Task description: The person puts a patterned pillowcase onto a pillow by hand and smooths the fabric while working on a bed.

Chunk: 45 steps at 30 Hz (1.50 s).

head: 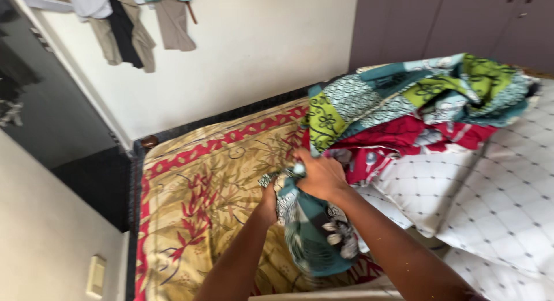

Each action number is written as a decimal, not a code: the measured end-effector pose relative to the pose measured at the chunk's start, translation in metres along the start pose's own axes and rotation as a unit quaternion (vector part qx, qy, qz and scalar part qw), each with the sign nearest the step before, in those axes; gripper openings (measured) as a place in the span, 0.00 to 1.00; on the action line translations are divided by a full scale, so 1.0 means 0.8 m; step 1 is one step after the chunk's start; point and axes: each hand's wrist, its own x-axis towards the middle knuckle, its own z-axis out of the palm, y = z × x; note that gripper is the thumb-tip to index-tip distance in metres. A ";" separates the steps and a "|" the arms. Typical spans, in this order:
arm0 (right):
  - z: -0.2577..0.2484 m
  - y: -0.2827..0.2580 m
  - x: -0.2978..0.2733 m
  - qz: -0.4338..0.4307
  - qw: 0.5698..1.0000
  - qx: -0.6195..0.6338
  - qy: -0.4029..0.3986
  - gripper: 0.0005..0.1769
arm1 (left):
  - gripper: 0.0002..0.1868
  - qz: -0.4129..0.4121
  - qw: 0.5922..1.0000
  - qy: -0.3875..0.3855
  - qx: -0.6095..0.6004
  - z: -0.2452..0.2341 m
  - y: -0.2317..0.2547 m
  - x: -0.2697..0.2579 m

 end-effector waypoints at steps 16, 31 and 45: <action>-0.137 0.139 -0.072 0.052 0.978 -0.185 -0.079 0.12 | 0.20 0.194 0.551 -0.034 0.811 0.340 -0.034 -0.061; -0.261 0.567 -0.326 0.511 0.743 -0.107 0.419 0.20 | 0.63 0.240 0.658 -0.125 0.703 0.612 -0.217 0.062; -0.217 0.697 -0.460 0.536 0.694 0.341 0.340 0.45 | 0.46 0.122 0.863 -0.050 0.487 0.619 -0.219 0.029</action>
